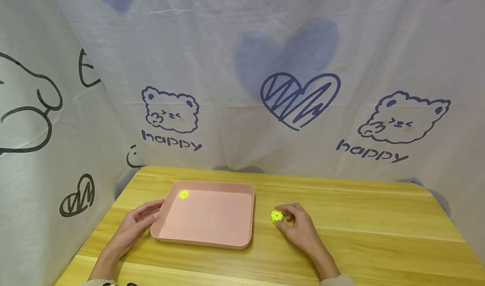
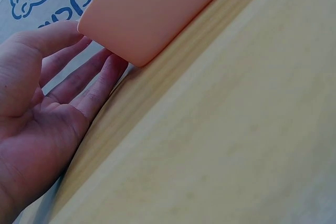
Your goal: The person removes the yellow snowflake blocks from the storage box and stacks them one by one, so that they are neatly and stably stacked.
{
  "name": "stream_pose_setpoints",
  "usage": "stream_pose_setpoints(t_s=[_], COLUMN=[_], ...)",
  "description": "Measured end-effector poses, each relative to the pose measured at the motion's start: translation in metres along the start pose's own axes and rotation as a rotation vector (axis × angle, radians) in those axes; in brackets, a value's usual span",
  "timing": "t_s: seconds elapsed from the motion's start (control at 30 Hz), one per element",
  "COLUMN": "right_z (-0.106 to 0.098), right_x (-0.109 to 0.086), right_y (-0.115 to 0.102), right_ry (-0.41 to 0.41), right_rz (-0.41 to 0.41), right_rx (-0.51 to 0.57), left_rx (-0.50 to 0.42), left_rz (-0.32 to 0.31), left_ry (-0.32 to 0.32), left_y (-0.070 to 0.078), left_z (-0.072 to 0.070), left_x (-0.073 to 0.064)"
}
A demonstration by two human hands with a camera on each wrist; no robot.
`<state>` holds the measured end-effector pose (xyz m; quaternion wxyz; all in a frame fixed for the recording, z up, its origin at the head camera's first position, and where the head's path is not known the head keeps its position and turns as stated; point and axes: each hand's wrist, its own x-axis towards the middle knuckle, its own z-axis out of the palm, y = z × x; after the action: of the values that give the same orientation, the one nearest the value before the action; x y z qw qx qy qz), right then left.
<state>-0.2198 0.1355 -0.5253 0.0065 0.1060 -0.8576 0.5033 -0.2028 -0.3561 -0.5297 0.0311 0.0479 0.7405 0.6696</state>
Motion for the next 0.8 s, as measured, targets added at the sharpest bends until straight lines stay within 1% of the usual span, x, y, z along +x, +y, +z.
stream_pose_setpoints(t_s=[0.33, 0.57, 0.8], right_z=[0.0001, -0.0007, -0.0004], right_x=[-0.0003, -0.0004, 0.0], right_y=[0.0013, 0.0019, 0.0022], right_ry=[0.006, 0.006, 0.004], right_rz=[0.002, 0.0, -0.006], right_rx=[0.022, 0.022, 0.021], left_rx=[-0.004, -0.002, -0.009], left_rz=[0.015, 0.008, 0.012], left_ry=[-0.005, 0.008, -0.001], left_y=[-0.0009, -0.001, -0.0011], left_z=[-0.0002, -0.0004, -0.0004], left_x=[0.0004, 0.0013, 0.0007])
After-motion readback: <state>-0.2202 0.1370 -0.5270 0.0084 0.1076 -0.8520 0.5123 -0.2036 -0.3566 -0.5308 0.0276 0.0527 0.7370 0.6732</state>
